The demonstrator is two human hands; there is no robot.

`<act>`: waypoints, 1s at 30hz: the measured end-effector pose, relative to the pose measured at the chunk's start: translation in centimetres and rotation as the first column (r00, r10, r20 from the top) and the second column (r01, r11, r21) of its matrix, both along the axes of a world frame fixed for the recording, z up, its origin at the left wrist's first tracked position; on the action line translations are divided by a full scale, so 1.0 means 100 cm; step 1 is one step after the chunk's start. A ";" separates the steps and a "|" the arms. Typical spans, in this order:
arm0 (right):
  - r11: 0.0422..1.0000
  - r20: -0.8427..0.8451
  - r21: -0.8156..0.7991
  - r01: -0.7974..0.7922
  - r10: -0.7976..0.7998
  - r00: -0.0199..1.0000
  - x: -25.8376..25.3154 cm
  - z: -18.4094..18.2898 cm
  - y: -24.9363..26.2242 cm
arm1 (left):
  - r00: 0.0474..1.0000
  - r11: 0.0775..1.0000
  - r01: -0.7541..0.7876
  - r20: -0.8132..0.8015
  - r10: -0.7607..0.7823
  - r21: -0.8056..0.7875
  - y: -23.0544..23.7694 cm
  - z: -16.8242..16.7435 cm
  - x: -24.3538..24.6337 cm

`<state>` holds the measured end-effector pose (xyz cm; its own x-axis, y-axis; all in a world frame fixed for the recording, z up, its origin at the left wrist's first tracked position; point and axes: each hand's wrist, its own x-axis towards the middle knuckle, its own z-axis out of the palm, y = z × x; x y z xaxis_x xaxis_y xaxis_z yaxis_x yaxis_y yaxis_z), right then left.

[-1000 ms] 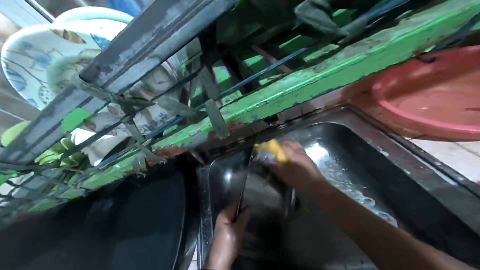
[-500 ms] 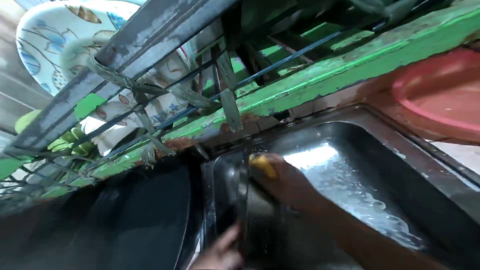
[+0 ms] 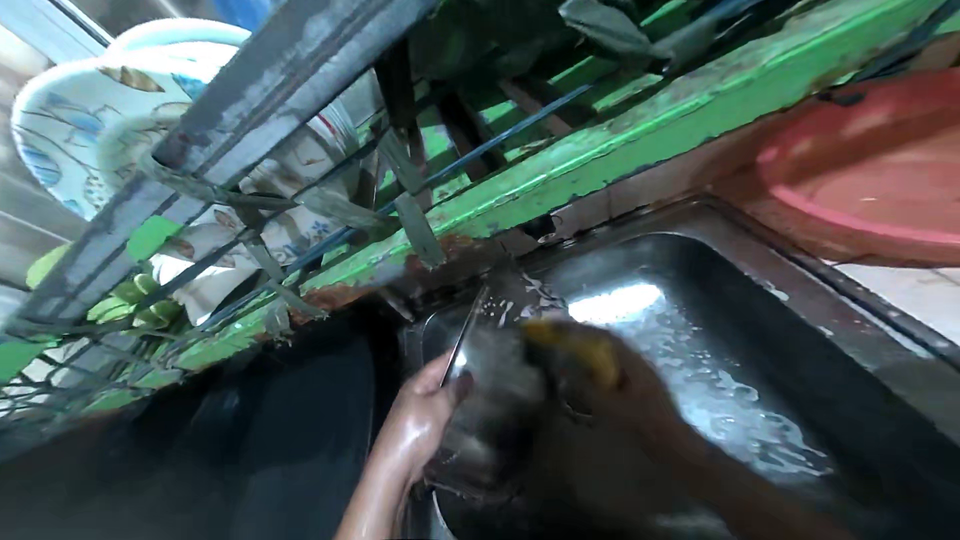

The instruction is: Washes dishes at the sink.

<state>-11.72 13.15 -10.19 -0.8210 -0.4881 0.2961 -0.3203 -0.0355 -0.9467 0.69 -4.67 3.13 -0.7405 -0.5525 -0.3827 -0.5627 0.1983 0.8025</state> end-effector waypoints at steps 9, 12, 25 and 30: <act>0.888 -0.201 0.459 0.029 0.071 0.977 -0.032 0.064 -0.023 | 0.944 0.999 -0.026 -0.328 0.032 0.024 0.011 -0.063 0.037; 0.953 -0.621 0.302 0.038 0.166 0.766 0.003 0.056 -0.035 | 0.952 0.998 -0.035 -0.303 0.048 0.048 0.009 -0.062 0.037; 0.947 0.258 0.285 -0.151 0.076 0.963 0.018 0.014 -0.025 | 0.914 0.942 -0.291 -0.241 0.326 0.168 -0.024 -0.070 0.058; 0.733 0.364 0.519 -0.439 0.275 0.890 0.037 0.042 0.028 | 0.910 0.930 -0.335 -0.203 0.360 0.151 -0.021 -0.059 0.053</act>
